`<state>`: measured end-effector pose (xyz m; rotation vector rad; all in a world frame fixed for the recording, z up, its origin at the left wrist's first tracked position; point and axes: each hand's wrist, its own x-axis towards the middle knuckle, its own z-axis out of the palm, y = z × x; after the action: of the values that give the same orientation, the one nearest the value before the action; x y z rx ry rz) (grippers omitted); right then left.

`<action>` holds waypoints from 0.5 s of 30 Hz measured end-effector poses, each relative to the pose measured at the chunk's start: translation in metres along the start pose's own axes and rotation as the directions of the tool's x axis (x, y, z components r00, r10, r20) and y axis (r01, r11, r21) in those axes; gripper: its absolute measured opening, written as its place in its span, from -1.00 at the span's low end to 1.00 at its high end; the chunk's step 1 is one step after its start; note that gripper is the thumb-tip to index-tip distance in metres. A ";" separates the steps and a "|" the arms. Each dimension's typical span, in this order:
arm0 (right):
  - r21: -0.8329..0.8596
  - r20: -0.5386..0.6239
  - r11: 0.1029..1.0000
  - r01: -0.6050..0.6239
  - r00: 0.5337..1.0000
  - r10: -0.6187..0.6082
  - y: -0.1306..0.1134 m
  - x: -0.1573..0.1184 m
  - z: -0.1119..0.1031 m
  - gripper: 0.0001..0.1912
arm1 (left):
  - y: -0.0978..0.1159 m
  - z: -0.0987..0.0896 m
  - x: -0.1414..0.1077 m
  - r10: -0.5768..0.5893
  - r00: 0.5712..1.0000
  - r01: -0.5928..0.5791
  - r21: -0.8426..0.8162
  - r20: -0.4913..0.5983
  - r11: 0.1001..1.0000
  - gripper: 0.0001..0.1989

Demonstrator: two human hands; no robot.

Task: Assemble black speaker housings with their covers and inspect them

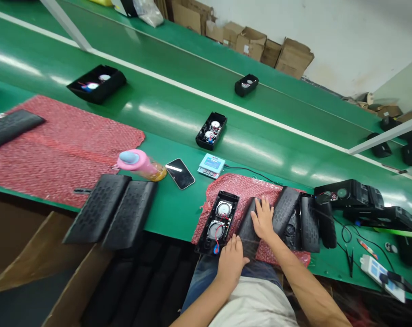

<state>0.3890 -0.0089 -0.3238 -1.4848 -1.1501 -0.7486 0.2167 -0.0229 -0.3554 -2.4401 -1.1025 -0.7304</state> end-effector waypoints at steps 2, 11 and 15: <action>0.005 -0.091 0.983 -0.183 0.979 0.182 0.019 0.003 -0.011 -0.41 | 0.001 -0.002 0.001 -0.015 1.000 0.014 0.011 0.008 1.000 -0.31; 0.182 -0.132 0.773 -0.608 0.764 0.632 0.070 0.034 -0.013 0.20 | 0.000 0.003 0.001 -0.033 0.999 0.033 0.011 0.002 0.999 -0.32; 0.329 -0.034 0.685 -0.651 0.716 0.697 0.069 0.041 -0.033 0.25 | -0.012 0.009 -0.001 -0.004 0.997 0.000 -0.061 -0.075 0.998 -0.34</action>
<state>0.4708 -0.0281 -0.3039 -1.4157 -0.4759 -0.1509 0.2097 -0.0118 -0.3619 -2.4408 -1.0692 -0.8606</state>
